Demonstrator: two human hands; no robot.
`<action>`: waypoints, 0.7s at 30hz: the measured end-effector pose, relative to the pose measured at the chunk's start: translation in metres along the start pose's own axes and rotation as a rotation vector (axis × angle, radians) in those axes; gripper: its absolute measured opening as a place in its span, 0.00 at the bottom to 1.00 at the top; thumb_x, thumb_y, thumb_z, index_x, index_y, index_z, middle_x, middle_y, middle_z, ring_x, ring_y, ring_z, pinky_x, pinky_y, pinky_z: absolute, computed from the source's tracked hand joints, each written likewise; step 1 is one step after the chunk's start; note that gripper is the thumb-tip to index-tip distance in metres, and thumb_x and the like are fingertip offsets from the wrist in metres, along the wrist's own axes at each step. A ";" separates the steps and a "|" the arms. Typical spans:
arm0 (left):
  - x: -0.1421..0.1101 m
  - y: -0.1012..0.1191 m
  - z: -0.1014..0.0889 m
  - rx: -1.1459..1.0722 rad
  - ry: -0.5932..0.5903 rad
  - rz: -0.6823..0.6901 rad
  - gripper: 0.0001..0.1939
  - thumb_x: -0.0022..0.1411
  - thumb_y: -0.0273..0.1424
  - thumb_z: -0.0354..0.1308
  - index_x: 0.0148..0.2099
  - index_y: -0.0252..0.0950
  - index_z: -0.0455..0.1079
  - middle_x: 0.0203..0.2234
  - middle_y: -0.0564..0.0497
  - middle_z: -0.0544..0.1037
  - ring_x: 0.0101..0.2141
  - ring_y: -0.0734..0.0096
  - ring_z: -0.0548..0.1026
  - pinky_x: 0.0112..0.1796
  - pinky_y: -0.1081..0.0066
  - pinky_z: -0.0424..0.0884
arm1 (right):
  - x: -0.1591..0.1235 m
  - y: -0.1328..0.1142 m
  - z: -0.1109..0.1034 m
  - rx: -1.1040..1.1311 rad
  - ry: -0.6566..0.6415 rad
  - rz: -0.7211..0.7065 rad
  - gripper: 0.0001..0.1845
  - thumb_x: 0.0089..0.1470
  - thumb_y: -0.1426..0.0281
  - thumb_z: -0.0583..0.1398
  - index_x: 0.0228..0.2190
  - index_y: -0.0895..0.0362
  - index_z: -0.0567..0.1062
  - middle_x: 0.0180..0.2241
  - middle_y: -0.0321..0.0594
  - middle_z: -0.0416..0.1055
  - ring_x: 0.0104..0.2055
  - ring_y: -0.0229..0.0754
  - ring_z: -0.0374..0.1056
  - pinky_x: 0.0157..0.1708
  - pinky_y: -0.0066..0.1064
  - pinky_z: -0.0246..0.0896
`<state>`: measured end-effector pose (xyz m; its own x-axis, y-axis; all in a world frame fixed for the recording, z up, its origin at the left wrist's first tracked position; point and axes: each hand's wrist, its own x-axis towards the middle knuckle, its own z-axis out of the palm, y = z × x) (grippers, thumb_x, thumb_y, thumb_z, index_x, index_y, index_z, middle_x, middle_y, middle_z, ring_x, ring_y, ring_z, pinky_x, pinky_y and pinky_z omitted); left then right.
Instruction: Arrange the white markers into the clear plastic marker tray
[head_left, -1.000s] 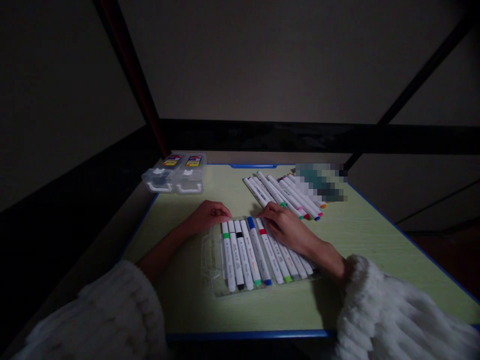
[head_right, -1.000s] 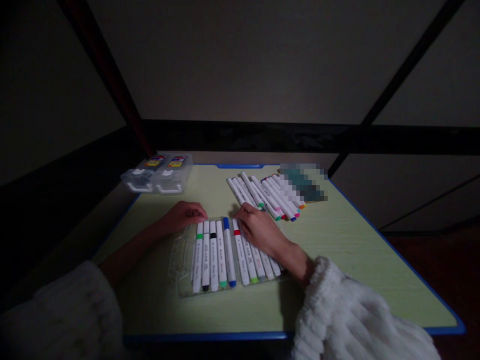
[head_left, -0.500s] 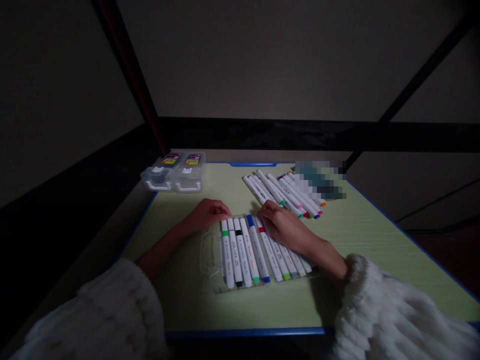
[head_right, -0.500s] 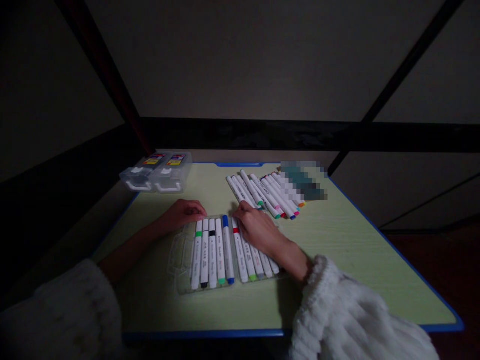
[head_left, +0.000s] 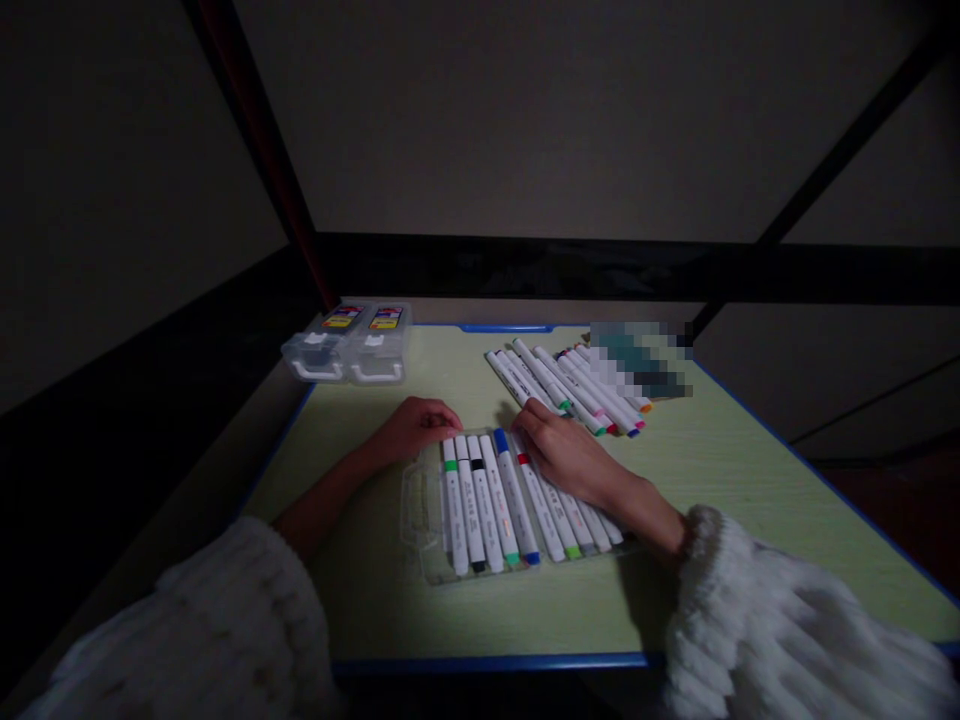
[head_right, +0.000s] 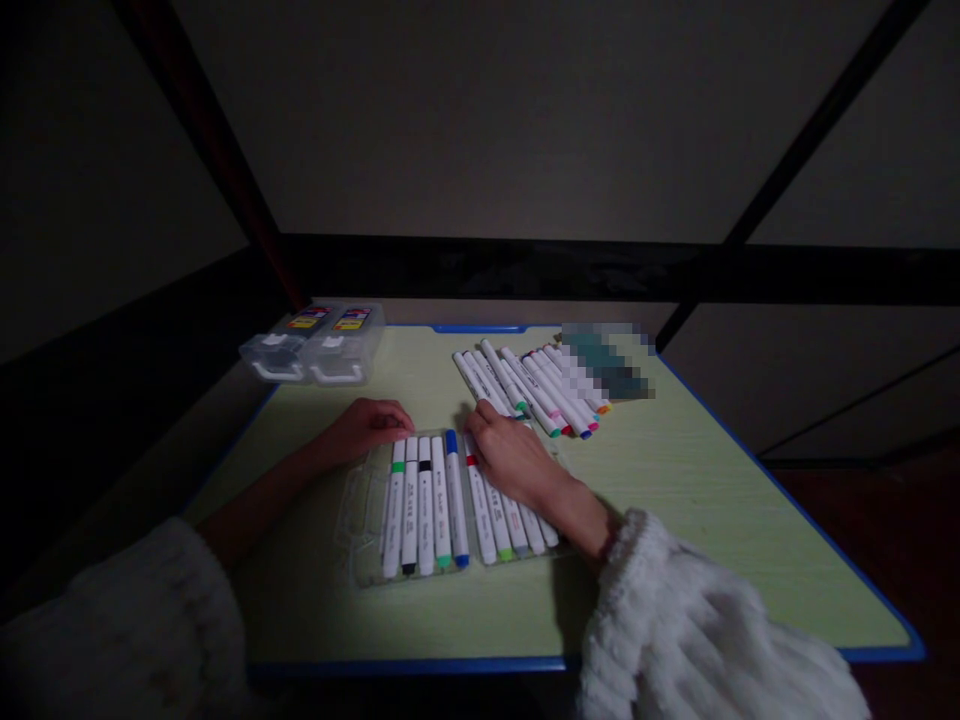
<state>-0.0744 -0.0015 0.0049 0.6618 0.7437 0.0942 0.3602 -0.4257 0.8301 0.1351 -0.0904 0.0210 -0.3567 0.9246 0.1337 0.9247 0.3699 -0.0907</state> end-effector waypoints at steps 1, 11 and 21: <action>0.000 0.001 0.000 0.000 -0.002 -0.002 0.04 0.48 0.25 0.55 0.27 0.30 0.71 0.17 0.56 0.69 0.20 0.82 0.62 0.22 0.79 0.56 | 0.000 0.000 0.001 -0.011 0.000 0.002 0.10 0.53 0.78 0.47 0.35 0.61 0.66 0.36 0.44 0.63 0.29 0.39 0.63 0.27 0.29 0.52; -0.001 0.003 0.001 0.015 -0.003 -0.007 0.05 0.48 0.26 0.55 0.27 0.30 0.71 0.18 0.55 0.69 0.20 0.81 0.62 0.22 0.79 0.56 | 0.004 -0.002 0.004 0.035 0.005 0.033 0.11 0.48 0.81 0.48 0.34 0.60 0.64 0.37 0.46 0.63 0.31 0.42 0.64 0.30 0.31 0.54; -0.001 0.000 0.000 0.035 -0.008 0.005 0.06 0.49 0.27 0.55 0.28 0.29 0.71 0.17 0.55 0.68 0.19 0.81 0.61 0.22 0.79 0.55 | 0.005 0.000 0.004 0.063 0.015 0.042 0.10 0.48 0.81 0.48 0.34 0.61 0.64 0.36 0.46 0.63 0.33 0.42 0.64 0.31 0.30 0.55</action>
<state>-0.0748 -0.0020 0.0043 0.6686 0.7377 0.0939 0.3797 -0.4472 0.8099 0.1324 -0.0858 0.0175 -0.3150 0.9382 0.1431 0.9284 0.3359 -0.1587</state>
